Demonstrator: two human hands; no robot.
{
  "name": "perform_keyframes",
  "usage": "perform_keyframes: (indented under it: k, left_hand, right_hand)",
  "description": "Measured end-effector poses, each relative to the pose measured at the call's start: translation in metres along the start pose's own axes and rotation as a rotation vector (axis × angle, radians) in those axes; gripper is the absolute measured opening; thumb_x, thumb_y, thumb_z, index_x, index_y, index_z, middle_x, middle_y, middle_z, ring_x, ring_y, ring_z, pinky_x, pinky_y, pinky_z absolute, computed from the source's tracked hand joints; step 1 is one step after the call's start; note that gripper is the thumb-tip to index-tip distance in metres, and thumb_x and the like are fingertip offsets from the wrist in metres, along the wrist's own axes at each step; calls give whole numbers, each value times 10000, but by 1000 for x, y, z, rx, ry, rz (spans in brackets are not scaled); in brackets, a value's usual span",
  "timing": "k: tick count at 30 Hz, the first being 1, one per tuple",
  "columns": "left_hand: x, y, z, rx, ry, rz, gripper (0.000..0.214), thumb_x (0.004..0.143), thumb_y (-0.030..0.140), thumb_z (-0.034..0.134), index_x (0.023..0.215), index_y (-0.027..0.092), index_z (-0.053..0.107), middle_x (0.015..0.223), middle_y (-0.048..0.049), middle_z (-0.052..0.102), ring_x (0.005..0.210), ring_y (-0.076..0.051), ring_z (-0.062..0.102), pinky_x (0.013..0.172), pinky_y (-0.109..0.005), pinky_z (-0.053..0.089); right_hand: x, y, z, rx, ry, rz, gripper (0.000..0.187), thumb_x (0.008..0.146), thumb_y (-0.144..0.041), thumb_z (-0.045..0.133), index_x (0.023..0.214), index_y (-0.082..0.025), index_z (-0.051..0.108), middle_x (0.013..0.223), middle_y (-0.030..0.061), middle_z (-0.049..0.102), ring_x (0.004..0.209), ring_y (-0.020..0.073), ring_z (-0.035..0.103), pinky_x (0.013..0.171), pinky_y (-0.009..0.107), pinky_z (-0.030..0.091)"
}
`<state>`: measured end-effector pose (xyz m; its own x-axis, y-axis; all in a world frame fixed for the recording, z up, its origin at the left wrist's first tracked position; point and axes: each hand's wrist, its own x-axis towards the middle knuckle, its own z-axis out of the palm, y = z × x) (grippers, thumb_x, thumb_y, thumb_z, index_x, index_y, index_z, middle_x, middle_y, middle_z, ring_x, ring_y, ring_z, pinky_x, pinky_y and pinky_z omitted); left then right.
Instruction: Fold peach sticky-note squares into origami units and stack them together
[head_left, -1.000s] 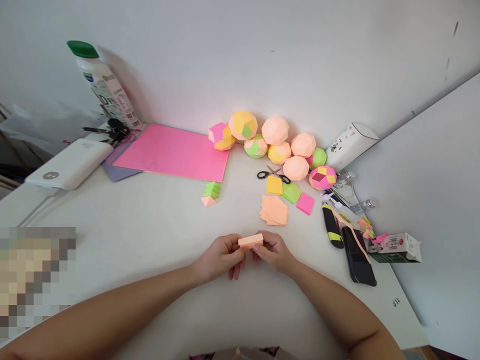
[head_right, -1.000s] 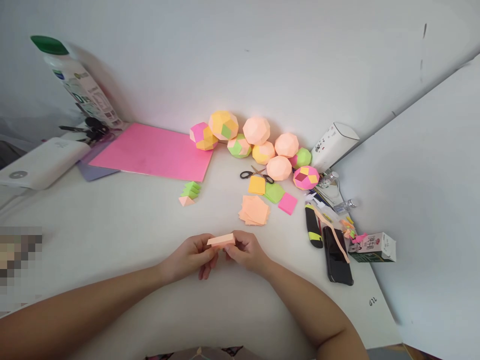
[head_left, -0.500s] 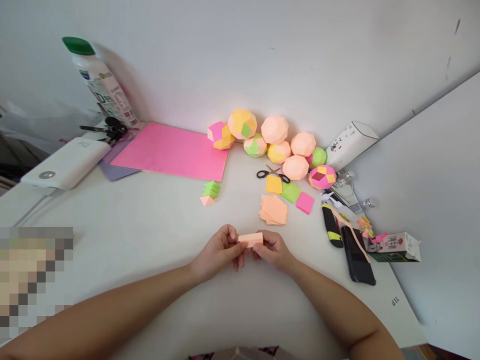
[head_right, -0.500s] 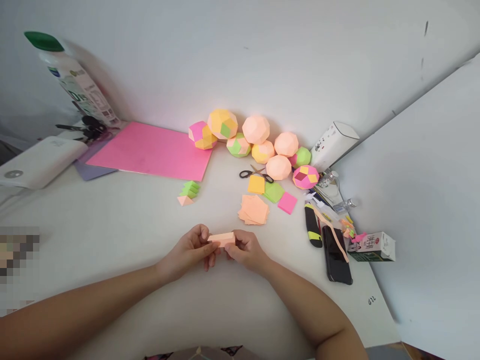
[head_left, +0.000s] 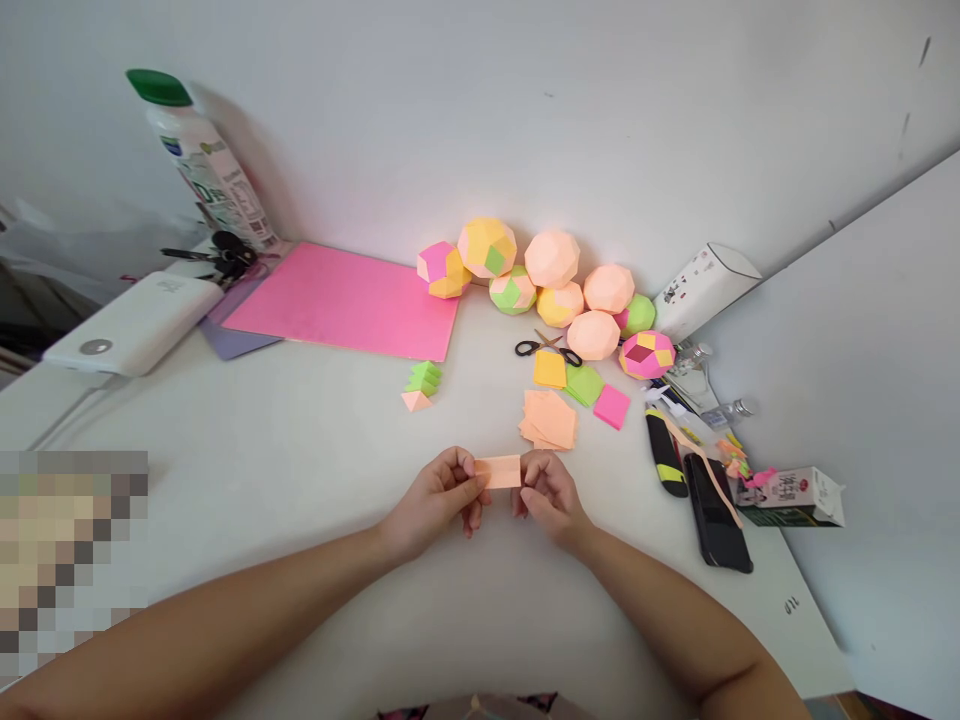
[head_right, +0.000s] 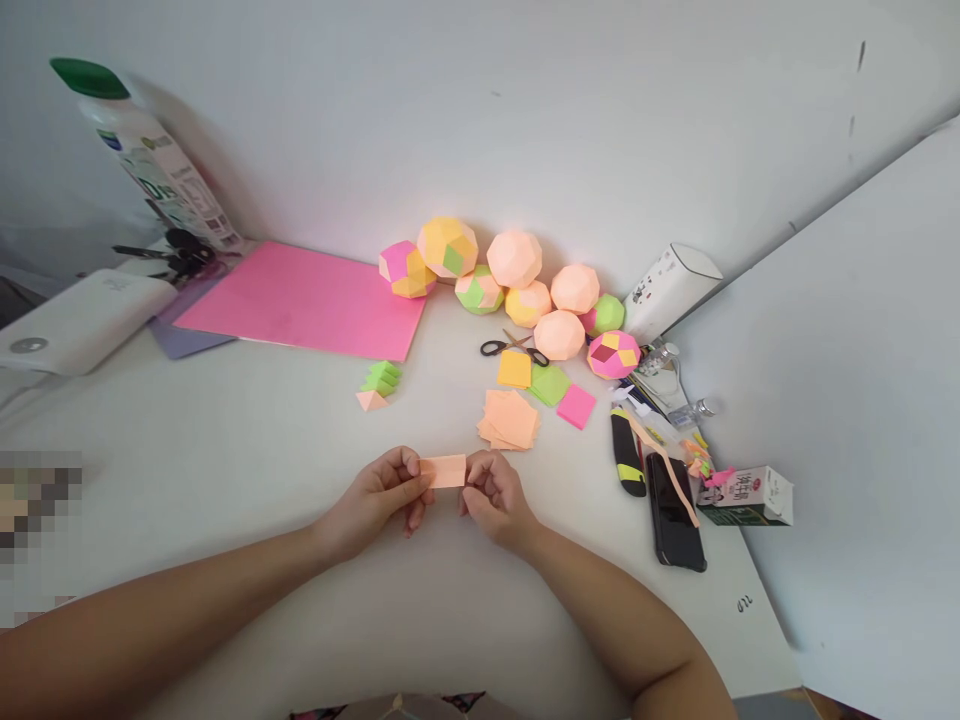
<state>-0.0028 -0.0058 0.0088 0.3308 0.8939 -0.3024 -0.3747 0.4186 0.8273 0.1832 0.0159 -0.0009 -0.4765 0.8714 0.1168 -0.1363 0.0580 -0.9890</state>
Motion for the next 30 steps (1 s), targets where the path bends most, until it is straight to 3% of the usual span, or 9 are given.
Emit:
perform_keyframes:
  k: [5,9,15,20,24,30]
  left_hand:
    - [-1,2,0,23,-12,-35,270,780,393,624,852,191,460,605,50,580,412,-85,530,384,-207,430]
    - [-3,4,2,114,-42,-55,368,797,448,584,1026,167,522,600,45,554,426,-95,529,403,-226,443]
    - [-5,3,0,326,-122,-80,410,838,501,493,1053,166,590,545,61,497,352,-54,430,384,-196,358]
    - [-8,6,1,398,-183,-52,378,839,504,498,939,157,609,529,74,402,382,-45,342,371,-181,276]
    - [-8,4,4,309,-120,-17,317,816,481,551,763,175,488,543,83,366,435,-50,331,403,-173,289]
    - [-6,0,3,187,-100,75,338,794,432,598,688,180,400,875,-5,536,518,-52,454,448,-202,389]
  right_hand:
    - [-1,4,3,-146,-22,-27,202,833,-183,520,1016,-239,454,867,15,462,582,90,505,513,240,425]
    - [2,4,2,-201,12,-39,119,846,-251,540,962,-224,532,986,53,451,634,96,493,524,244,444]
    - [2,0,0,-232,36,17,142,838,-336,570,831,-195,554,1133,86,423,627,90,480,525,255,445]
    - [4,-2,1,-236,20,2,199,823,-357,593,748,-181,536,958,76,497,731,143,492,564,261,426]
    - [4,-3,1,-191,0,67,256,812,-389,603,715,-179,495,759,24,493,621,116,447,530,248,387]
    - [1,-2,1,-181,32,224,291,778,-402,635,698,-180,465,594,-35,448,511,90,415,472,230,349]
